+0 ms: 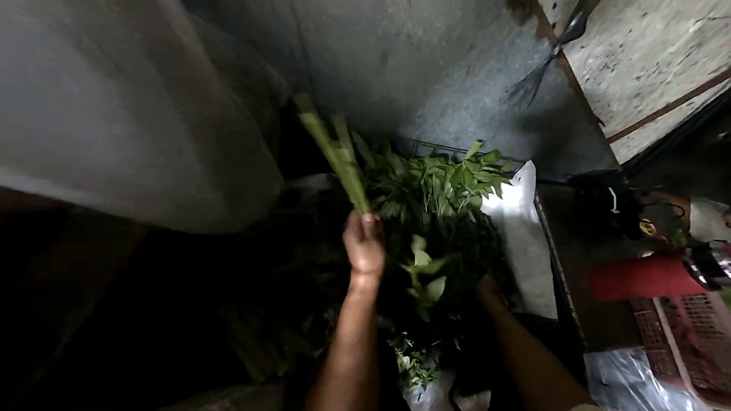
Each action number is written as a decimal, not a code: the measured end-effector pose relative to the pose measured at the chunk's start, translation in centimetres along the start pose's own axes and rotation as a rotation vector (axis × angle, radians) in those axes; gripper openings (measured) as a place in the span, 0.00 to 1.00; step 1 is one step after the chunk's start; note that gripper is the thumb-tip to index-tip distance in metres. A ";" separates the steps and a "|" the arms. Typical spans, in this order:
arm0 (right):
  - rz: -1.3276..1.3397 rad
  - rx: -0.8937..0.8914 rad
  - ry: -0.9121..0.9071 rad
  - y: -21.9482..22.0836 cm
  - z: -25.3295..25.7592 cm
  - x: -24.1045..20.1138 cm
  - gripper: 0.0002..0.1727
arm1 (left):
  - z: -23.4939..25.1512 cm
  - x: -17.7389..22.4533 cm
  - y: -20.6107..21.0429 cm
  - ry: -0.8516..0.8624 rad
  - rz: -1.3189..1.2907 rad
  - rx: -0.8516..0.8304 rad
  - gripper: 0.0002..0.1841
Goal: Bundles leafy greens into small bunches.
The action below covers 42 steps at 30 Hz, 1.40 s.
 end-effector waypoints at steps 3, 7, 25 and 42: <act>0.453 -0.129 0.103 -1.7 -0.1 0.7 0.29 | -0.5 0.3 1.4 -0.173 0.570 -0.253 0.19; 0.448 -0.197 -0.125 -4.1 -4.1 0.9 0.23 | -0.4 -2.0 2.4 -0.362 0.748 -0.555 0.23; 0.287 -0.408 -0.611 -4.6 -13.1 2.3 0.20 | -3.5 -3.8 3.1 -0.624 0.452 -1.000 0.15; 0.679 -0.659 -0.348 -3.3 -14.2 3.4 0.17 | -3.9 -3.9 3.6 -0.646 0.520 -1.080 0.16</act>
Point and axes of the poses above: each hand's wrist, its own z-axis towards the middle knuckle, its own y-axis out of the palm, x = y × z, the point moved 2 cm from there along z, towards the middle knuckle, and after that the axes turned 10 degrees about -z, right-handed, at the moved point
